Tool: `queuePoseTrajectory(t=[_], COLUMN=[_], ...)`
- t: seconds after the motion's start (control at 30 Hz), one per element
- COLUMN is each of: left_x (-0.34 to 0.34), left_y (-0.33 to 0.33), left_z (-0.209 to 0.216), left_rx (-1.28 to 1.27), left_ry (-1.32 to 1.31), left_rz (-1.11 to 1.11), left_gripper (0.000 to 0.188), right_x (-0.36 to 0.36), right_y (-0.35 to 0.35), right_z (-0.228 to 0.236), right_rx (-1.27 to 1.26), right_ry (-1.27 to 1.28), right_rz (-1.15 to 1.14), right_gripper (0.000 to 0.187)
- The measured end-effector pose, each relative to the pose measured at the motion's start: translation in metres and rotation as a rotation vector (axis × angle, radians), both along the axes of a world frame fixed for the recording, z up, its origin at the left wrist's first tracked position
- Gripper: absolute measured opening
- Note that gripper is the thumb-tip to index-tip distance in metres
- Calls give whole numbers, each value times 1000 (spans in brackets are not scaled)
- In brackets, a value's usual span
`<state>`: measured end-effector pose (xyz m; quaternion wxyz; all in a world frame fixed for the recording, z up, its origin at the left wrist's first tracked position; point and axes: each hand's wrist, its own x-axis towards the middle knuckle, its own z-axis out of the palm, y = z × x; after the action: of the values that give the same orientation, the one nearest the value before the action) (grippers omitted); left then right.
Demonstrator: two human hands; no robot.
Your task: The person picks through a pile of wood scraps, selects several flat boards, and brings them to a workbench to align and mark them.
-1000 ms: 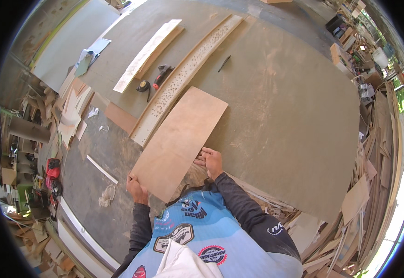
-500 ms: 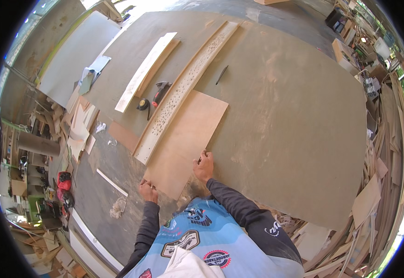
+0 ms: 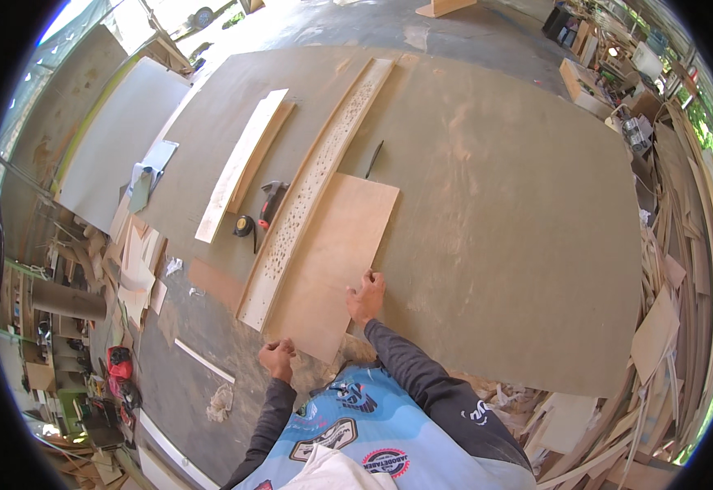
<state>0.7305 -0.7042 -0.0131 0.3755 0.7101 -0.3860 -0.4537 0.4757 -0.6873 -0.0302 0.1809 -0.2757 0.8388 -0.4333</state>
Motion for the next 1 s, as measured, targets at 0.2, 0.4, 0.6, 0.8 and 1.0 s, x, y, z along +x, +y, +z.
queuePoseTrajectory(t=[0.2,0.4,0.6,0.8,1.0], left_x=[-23,-18,-30,-49,-84], left_y=[-24,-37,-44,-60,-78], left_z=[12,-3,5,-3,7], left_rx=[66,121,167,162,196], left_ry=[44,89,165,218,185], left_rz=[-56,-33,0,7,-19], left_gripper=[24,25,26,25,22], right_x=[-19,-23,-31,-52,-85], right_y=[-14,-21,-28,-42,-60], right_z=[8,6,3,3,4], right_rx=[34,56,62,62,41], right_ry=[87,123,112,111,131], right_rz=[-37,-58,-114,-148,-169], right_gripper=[67,59,53,48,46])
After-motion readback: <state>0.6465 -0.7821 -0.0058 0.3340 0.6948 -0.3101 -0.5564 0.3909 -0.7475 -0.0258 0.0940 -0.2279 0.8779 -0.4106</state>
